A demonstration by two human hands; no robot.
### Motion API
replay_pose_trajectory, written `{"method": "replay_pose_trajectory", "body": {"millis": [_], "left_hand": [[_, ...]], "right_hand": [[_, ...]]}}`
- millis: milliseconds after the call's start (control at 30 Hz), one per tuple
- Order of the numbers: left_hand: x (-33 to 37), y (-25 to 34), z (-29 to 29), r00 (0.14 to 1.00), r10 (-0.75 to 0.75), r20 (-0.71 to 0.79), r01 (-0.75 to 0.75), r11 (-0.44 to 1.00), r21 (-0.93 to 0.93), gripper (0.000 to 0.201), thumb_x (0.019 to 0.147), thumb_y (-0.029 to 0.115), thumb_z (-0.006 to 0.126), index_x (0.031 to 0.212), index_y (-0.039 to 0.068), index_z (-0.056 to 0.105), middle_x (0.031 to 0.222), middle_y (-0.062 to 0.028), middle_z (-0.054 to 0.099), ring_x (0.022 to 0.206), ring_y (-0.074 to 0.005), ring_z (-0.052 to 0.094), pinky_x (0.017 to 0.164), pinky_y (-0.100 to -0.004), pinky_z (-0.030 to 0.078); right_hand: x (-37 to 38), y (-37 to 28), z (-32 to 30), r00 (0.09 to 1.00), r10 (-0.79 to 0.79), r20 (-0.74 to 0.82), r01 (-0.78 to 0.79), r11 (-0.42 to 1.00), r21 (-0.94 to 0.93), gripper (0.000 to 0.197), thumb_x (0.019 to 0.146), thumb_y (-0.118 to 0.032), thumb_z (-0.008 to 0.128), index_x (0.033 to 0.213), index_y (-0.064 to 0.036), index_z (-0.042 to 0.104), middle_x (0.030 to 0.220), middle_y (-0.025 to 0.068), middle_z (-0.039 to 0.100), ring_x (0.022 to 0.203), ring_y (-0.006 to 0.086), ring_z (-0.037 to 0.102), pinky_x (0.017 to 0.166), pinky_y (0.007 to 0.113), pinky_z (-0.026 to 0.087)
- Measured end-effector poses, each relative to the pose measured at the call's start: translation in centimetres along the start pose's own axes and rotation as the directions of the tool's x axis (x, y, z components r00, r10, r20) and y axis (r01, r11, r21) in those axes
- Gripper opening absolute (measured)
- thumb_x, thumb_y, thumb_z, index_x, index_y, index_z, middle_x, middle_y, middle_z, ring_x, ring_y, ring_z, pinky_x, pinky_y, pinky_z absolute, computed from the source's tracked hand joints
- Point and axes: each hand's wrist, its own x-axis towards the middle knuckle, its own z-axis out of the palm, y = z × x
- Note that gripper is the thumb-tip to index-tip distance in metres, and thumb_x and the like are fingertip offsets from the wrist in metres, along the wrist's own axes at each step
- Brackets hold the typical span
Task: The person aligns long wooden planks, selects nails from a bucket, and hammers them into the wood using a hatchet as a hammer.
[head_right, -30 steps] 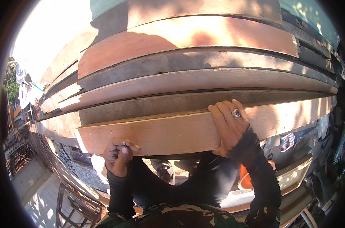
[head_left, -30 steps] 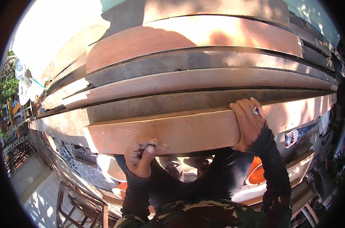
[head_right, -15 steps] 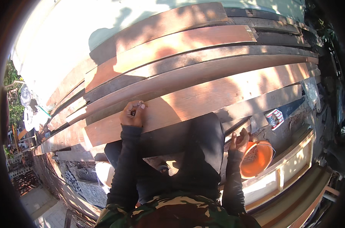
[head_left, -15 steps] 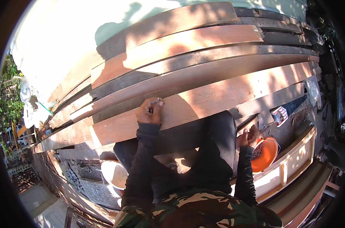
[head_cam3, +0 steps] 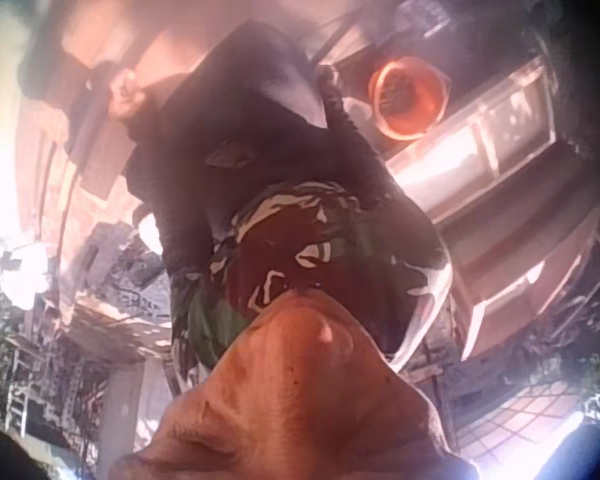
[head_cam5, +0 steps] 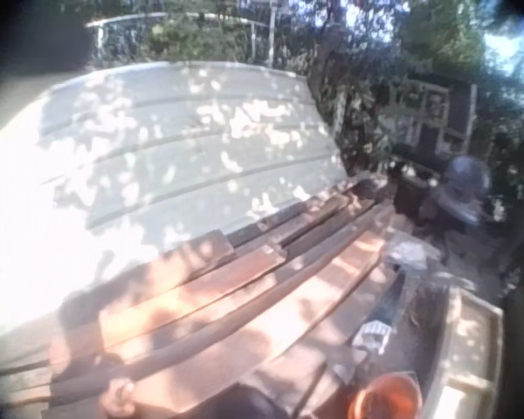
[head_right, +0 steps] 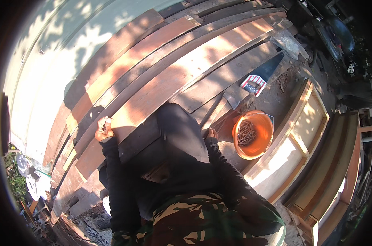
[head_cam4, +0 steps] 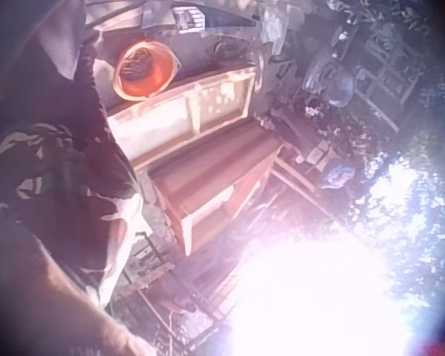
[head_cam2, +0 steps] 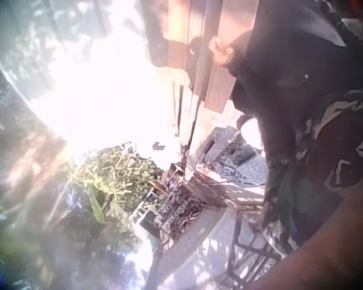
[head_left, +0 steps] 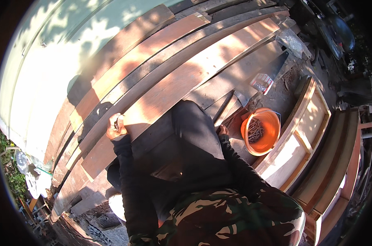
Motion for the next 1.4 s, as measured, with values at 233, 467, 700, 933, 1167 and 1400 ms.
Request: {"method": "replay_pose_trajectory", "body": {"millis": [233,467,700,933,1167,1400], "left_hand": [[0.2,3.0,-1.0,0.998,0.042,-0.046,-0.028,0.965,0.26,0.016,0.082,0.018,0.069,0.09,0.005,0.065,0.082,-0.0076,0.068,0.073,-0.0156,0.065,0.069,-0.0271,0.051],[-0.4,2.9,-2.2,0.999,-0.006,-0.035,0.015,0.961,0.278,0.011,0.081,0.01,0.059,0.091,0.006,0.062,0.082,-0.0134,0.066,0.076,-0.0311,0.066,0.067,-0.0347,0.051],[-0.3,3.6,-1.1,0.993,0.109,-0.037,-0.1,0.976,0.193,0.01,0.082,0.006,0.06,0.091,0.006,0.061,0.081,-0.0138,0.063,0.076,-0.0326,0.063,0.067,-0.0355,0.05],[0.0,4.0,-0.1,0.978,0.195,-0.08,-0.182,0.972,0.147,0.013,0.074,0.001,0.059,0.087,0.004,0.058,0.078,-0.0159,0.061,0.073,-0.0354,0.061,0.064,-0.0388,0.049],[-0.2,2.8,-0.6,0.987,0.154,-0.045,-0.142,0.969,0.202,0.013,0.073,0.006,0.062,0.086,0.007,0.061,0.08,-0.0144,0.063,0.074,-0.0339,0.062,0.066,-0.0387,0.05],[-0.1,3.2,-1.0,0.993,0.115,-0.006,-0.11,0.963,0.246,0.006,0.077,0.011,0.059,0.081,0.006,0.061,0.081,-0.0134,0.062,0.078,-0.0345,0.06,0.069,-0.0417,0.048]], "right_hand": [[-0.2,-6.8,0.3,0.999,-0.036,-0.017,0.032,0.981,-0.193,0.048,0.07,-0.03,0.079,0.089,0.0005,0.047,0.071,0.0111,0.061,0.061,0.0179,0.058,0.056,0.032,0.047],[-0.4,-10.6,-3.5,0.903,-0.04,0.427,-0.179,0.869,0.461,0.023,0.08,-0.019,0.064,0.091,-0.0072,0.048,0.063,0.0055,0.054,0.049,0.0196,0.053,0.044,0.035,0.045],[-0.6,-12.6,-9.4,0.943,-0.017,0.333,-0.154,0.865,0.478,0.024,0.083,-0.016,0.062,0.099,-0.0078,0.046,0.054,0.0008,0.044,0.041,0.0133,0.046,0.037,0.027,0.04],[-13.2,-22.5,-15.8,0.848,-0.501,0.173,0.376,0.799,0.469,0.034,0.09,-0.019,0.054,0.115,-0.0045,0.037,0.056,0.0006,0.043,0.041,0.0106,0.043,0.037,0.023,0.037],[-19.8,-29.1,-10.8,0.518,-0.657,0.548,0.681,0.704,0.2,0.046,0.093,-0.023,0.049,0.131,-0.0034,0.032,0.059,0.0073,0.05,0.048,0.0204,0.053,0.046,0.031,0.043],[-23.7,-33.2,-3.5,0.272,-0.718,0.64,0.923,0.384,0.038,0.037,0.09,-0.018,0.053,0.125,-0.0111,0.043,0.068,0.0233,0.061,0.064,0.0429,0.061,0.056,0.048,0.047]]}}
